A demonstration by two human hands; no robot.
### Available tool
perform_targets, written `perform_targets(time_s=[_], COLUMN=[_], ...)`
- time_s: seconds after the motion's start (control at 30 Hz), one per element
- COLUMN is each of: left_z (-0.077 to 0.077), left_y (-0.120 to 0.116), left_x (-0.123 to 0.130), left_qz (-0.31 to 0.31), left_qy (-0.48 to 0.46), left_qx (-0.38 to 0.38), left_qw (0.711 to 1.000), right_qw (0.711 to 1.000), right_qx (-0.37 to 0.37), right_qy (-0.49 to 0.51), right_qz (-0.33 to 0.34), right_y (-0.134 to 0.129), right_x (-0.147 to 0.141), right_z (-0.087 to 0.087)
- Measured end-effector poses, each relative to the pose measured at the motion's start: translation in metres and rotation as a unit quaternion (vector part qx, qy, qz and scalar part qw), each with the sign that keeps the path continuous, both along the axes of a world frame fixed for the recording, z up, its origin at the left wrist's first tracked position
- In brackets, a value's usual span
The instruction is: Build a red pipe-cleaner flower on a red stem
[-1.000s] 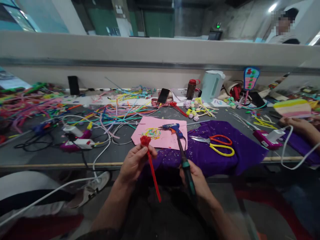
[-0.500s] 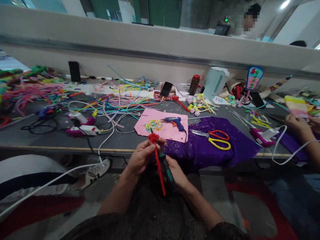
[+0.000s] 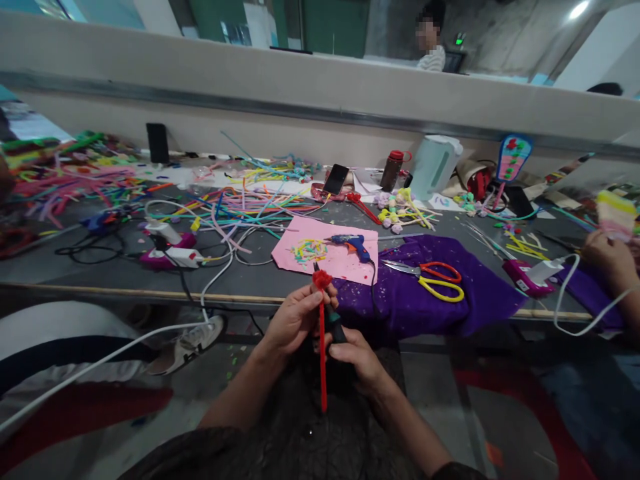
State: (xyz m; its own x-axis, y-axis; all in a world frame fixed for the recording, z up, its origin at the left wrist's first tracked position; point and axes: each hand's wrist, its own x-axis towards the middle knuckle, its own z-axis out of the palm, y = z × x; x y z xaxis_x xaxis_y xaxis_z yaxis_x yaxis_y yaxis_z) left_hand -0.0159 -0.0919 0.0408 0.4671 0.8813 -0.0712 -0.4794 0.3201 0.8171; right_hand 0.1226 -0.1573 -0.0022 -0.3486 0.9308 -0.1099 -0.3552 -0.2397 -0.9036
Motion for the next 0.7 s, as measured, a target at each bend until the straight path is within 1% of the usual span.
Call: perform_targets(time_s=[0.07,0.13,0.23,0.37,0.47,0.6,0.7], left_z=[0.003,0.007,0.015,0.023,0.023,0.016,0.011], left_y=[0.002,0.005,0.009,0.01,0.01,0.012,0.012], left_x=[-0.001,-0.004,-0.014,-0.026,-0.032,-0.035,-0.035], left_qz=[0.026,0.075,0.127,0.129,0.125,0.145,0.151], left_qy=[0.022,0.044,0.067,0.104,0.129,0.149,0.161], left_qx=[0.037,0.075,0.096,0.103,0.097,0.087,0.096], left_qw=[0.999,0.993,0.985,0.981,0.979,0.974,0.971], right_qw=[0.998,0.993,0.976,0.934,0.913,0.904,0.914], right_qx=[0.031,0.068,0.122,0.221,0.263,0.282,0.26], right_qy=[-0.039,-0.087,-0.171,-0.279,-0.312,-0.321,-0.313], right_qz=[-0.025,-0.047,-0.056,-0.024,-0.01,-0.008,-0.003], right_y=[0.0,-0.001,-0.005,-0.006,-0.004,-0.005,-0.008], right_x=[0.006,0.016,0.034,0.053,0.06,0.061,0.057], right_z=[0.0,0.001,0.004,0.004,0.004,0.008,0.009])
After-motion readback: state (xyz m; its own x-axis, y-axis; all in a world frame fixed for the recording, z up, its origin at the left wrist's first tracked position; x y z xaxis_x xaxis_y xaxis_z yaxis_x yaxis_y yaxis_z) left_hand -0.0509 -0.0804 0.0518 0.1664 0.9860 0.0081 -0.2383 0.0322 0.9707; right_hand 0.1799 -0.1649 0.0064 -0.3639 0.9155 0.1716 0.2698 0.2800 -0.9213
